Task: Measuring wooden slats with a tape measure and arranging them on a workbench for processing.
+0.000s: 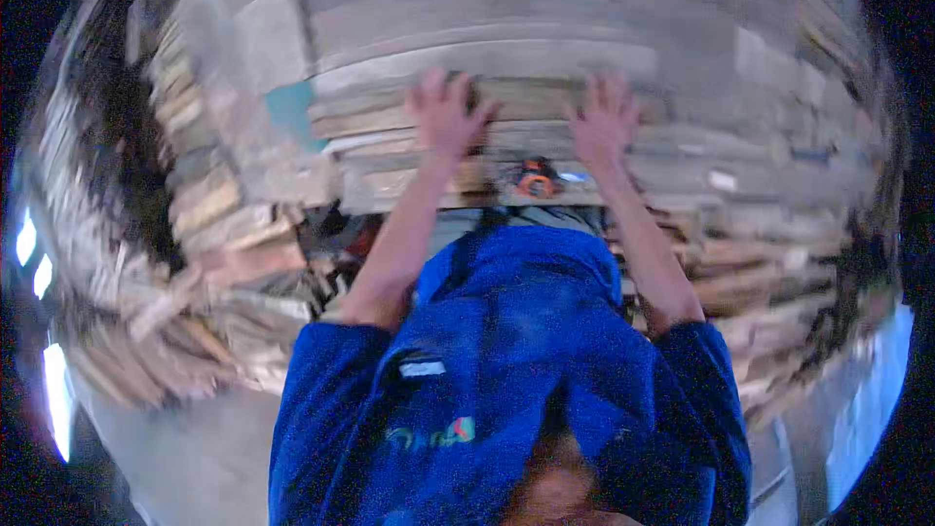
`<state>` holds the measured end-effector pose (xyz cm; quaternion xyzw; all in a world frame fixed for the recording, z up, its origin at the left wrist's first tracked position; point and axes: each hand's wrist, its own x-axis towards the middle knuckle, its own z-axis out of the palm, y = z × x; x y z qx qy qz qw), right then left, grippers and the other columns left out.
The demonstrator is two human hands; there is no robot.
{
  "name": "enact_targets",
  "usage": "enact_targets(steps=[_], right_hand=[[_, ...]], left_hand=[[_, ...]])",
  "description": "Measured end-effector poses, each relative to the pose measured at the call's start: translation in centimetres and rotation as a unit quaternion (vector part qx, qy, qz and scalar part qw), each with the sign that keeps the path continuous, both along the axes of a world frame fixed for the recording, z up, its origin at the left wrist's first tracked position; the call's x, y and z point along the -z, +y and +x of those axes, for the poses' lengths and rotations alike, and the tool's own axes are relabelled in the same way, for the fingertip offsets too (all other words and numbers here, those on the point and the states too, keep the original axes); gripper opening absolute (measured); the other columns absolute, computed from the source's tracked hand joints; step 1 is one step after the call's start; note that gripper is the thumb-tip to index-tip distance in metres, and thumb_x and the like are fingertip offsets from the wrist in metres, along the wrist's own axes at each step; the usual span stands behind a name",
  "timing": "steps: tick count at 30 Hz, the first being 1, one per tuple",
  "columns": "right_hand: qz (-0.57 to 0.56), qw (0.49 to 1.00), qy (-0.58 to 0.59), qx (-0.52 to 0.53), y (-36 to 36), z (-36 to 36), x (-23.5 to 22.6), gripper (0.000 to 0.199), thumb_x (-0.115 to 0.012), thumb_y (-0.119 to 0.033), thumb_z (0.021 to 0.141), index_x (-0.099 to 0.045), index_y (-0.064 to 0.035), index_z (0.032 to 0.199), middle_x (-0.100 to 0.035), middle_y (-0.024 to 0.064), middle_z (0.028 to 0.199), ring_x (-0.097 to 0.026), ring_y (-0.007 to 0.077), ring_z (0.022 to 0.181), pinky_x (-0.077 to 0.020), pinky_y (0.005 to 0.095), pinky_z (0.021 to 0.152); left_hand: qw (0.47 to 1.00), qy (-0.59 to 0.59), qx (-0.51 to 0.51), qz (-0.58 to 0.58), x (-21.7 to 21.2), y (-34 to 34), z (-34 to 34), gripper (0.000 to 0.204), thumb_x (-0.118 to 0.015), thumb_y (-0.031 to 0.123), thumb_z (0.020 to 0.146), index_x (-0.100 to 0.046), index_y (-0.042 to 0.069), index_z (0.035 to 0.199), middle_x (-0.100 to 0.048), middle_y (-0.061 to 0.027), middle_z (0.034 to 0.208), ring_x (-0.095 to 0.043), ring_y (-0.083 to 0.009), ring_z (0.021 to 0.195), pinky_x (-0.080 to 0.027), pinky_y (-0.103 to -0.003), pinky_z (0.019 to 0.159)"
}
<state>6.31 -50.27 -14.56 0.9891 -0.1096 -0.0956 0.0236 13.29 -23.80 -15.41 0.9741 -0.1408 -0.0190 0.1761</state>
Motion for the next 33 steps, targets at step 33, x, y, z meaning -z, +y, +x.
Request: enact_targets(steps=[33], right_hand=[[0.11,0.99,-0.065,0.055,-0.5,5.5,-2.0,0.078,-0.065,-0.054,0.092,-0.048,-0.0036,0.149,-0.037,0.0153,0.16,-0.022,0.0355,0.155,-0.0137,0.0609,0.124]], left_hand=[[1.0,0.019,-0.014,0.0,-2.2,-1.5,6.0,0.071,-0.066,0.073,0.082,-0.061,0.023,0.132,-0.045,-0.0133,0.149,-0.035,-0.0329,0.145,-0.019,-0.059,0.121]])
